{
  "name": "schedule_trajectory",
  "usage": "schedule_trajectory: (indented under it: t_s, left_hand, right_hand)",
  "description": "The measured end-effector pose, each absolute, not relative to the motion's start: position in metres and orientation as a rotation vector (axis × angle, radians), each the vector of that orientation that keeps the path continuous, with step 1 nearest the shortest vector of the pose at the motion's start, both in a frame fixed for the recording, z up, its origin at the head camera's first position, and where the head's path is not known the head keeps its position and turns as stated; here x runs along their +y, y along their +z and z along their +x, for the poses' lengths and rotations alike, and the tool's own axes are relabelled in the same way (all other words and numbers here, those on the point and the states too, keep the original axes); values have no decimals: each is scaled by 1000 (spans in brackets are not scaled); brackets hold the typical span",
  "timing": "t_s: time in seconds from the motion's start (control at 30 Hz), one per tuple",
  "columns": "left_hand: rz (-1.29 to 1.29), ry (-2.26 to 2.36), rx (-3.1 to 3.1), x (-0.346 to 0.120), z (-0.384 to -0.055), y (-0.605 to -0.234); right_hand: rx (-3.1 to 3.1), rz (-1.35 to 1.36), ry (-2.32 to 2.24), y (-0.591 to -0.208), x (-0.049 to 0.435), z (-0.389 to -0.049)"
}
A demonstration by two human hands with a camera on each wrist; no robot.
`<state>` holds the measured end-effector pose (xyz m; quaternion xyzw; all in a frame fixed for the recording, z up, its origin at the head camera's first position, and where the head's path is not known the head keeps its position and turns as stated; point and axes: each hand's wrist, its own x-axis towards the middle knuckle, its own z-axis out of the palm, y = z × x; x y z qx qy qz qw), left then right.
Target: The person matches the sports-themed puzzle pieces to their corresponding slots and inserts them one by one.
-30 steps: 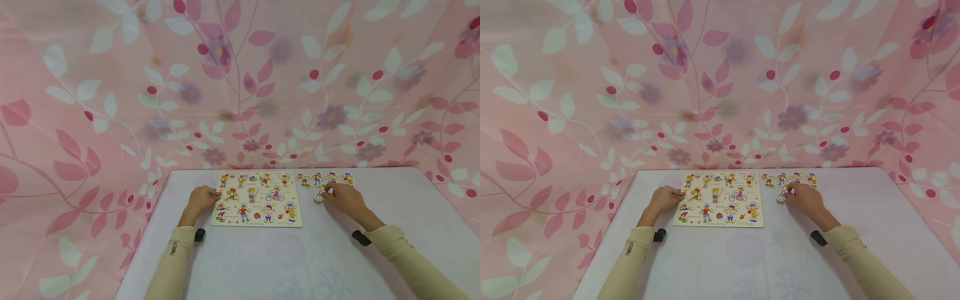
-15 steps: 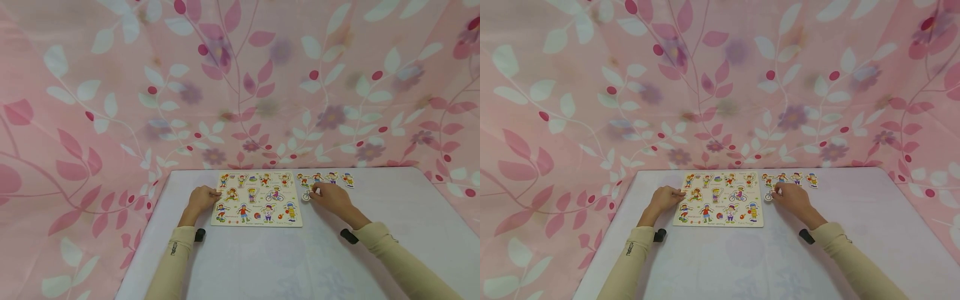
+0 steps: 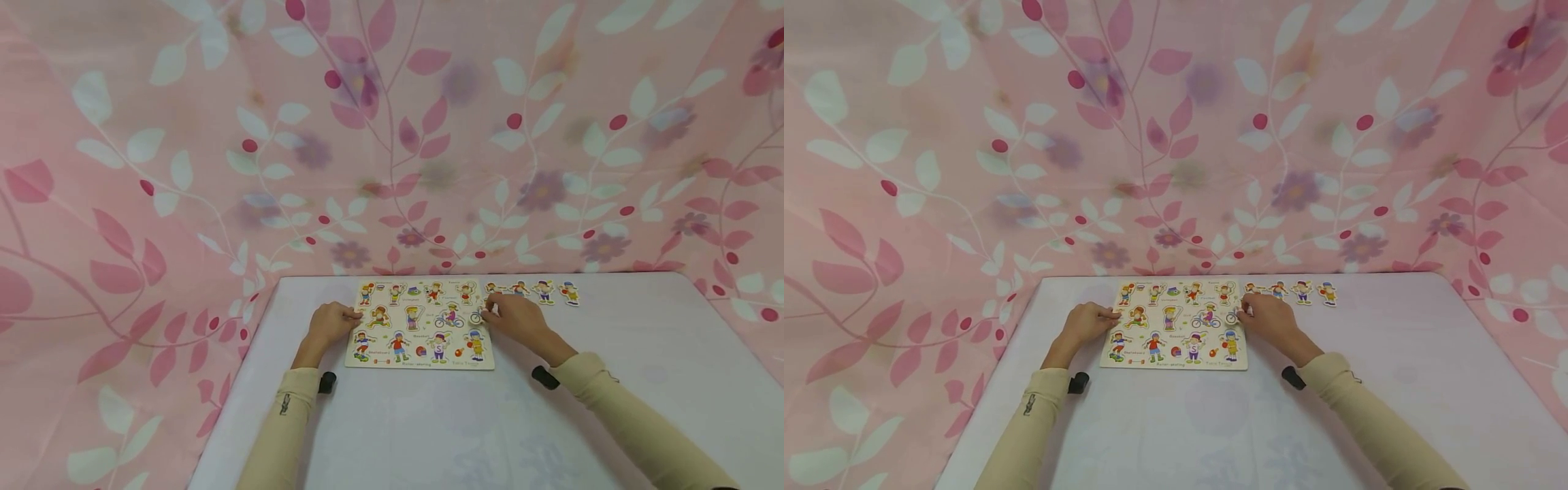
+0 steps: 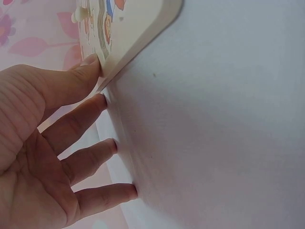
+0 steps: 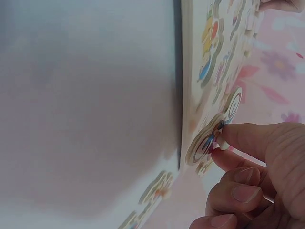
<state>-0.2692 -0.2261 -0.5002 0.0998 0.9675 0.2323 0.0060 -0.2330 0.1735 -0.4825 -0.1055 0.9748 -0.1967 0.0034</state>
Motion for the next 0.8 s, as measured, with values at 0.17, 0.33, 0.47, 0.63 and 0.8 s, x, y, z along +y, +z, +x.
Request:
schedule_trajectory:
  t_s: [0.17, 0.33, 0.47, 0.63, 0.8]
  left_hand:
    - [309, 735, 3021, -226, -270, -501]
    - [296, 719, 3028, -227, -271, -502]
    - [306, 722, 3026, -227, -271, -501]
    - [328, 720, 3035, -226, -268, -498]
    - [316, 716, 3040, -226, -268, -496]
  right_hand:
    - [3046, -349, -608, -484, 159, -239]
    - [3049, -391, -580, -487, 145, -243]
    - [3055, -430, -571, -488, 135, -246]
    - [3051, -473, -557, -488, 124, -249]
    - [3048, -514, -522, -488, 114, -252]
